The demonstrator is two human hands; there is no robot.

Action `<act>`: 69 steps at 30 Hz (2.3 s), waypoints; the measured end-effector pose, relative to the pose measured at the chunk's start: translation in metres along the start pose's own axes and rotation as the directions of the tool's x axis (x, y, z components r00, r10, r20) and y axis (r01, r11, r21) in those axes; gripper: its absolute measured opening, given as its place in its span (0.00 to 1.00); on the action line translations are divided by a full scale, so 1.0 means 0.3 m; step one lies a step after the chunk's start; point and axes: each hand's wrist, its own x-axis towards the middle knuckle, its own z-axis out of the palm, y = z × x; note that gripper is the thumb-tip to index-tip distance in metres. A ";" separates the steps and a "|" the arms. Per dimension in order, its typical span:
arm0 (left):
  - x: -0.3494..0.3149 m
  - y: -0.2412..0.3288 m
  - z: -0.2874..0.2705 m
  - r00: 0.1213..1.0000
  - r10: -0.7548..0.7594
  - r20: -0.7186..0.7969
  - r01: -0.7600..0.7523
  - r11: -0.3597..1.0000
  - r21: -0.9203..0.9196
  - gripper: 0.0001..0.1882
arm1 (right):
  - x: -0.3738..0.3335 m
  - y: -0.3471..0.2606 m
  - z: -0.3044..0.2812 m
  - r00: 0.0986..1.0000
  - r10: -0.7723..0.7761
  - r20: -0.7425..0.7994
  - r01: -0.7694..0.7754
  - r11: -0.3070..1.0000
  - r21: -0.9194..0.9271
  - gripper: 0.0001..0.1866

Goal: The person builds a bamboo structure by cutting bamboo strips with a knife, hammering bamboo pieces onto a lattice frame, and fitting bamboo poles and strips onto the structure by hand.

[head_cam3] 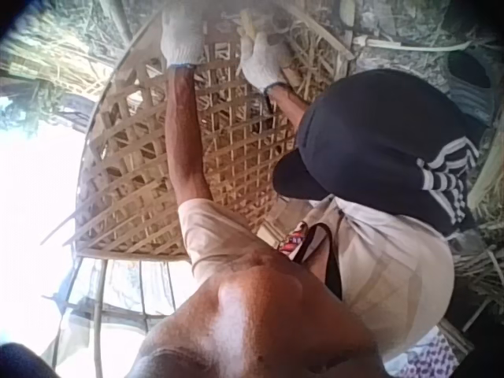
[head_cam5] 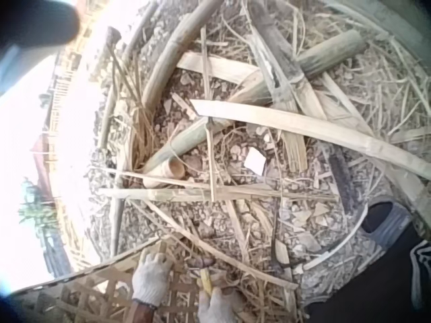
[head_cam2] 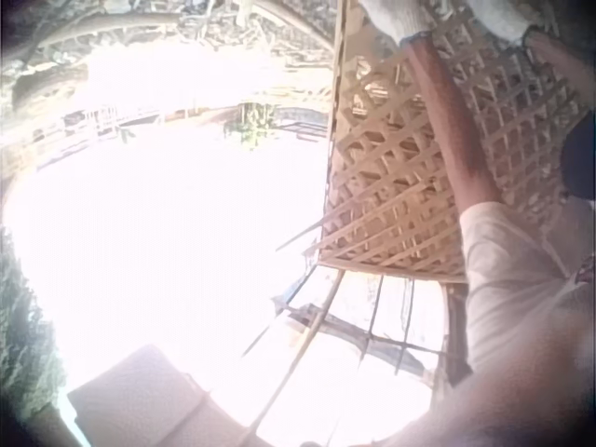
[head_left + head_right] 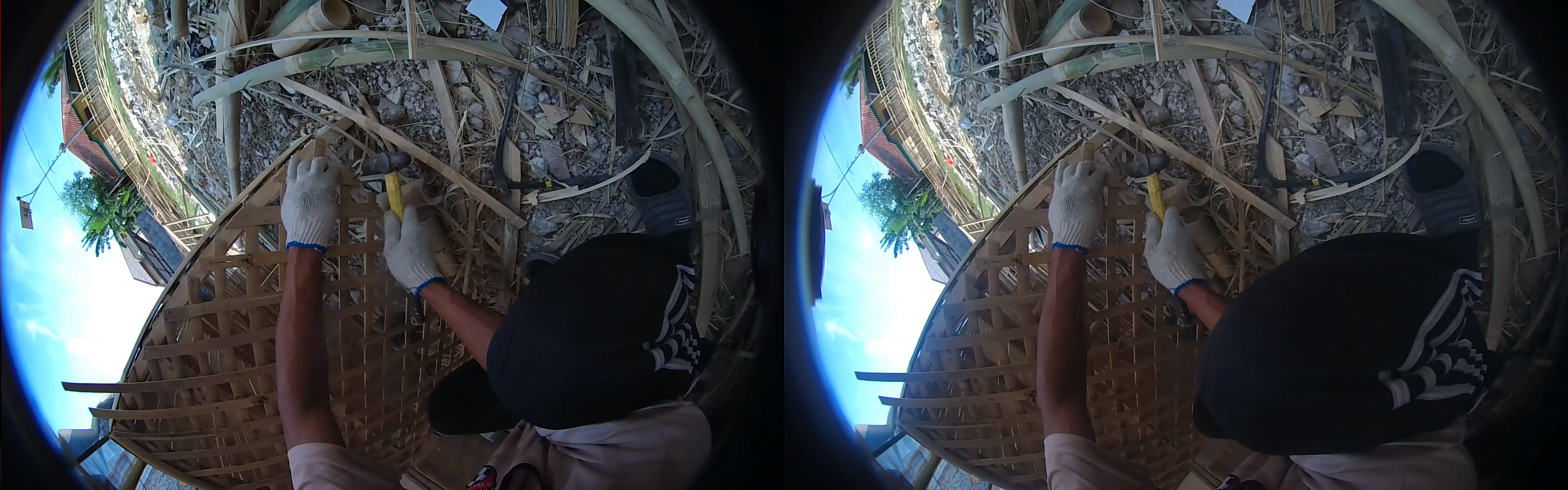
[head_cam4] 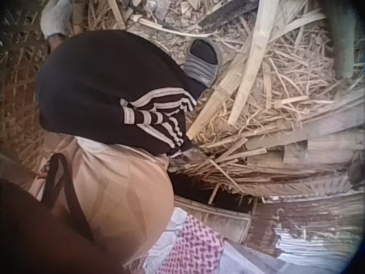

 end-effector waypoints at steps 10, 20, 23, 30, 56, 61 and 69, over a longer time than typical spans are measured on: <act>0.007 -0.013 0.004 1.000 0.011 -0.016 -0.012 0.999 -0.046 0.14 | 0.028 -0.031 -0.005 0.999 -0.036 0.012 0.036 0.999 -0.019 0.19; 0.000 -0.007 0.008 1.000 -0.011 0.003 0.011 0.998 -0.057 0.13 | 0.029 -0.052 -0.039 1.000 0.009 0.024 -0.009 1.000 0.004 0.19; 0.011 0.001 -0.010 1.000 -0.011 -0.007 0.010 0.999 -0.042 0.13 | 0.022 -0.121 -0.063 0.991 0.013 -0.133 0.024 0.962 0.273 0.18; -0.015 -0.018 0.019 1.000 -0.018 0.022 0.019 0.999 -0.038 0.13 | 0.046 -0.040 -0.024 0.998 -0.057 0.033 0.060 0.995 -0.082 0.14; -0.012 -0.026 0.015 0.998 -0.026 0.049 0.029 0.998 -0.062 0.13 | 0.034 -0.047 -0.036 0.993 -0.046 0.113 0.057 0.993 -0.099 0.16; 0.083 0.050 0.013 1.000 0.012 -0.025 -0.014 0.995 -0.095 0.13 | 0.068 -0.081 -0.092 0.965 0.055 -0.256 0.064 0.897 0.436 0.17; 0.010 -0.005 -0.004 0.999 -0.011 0.037 0.013 0.998 -0.065 0.12 | 0.006 -0.124 -0.039 0.989 -0.034 -0.143 0.050 0.992 0.116 0.20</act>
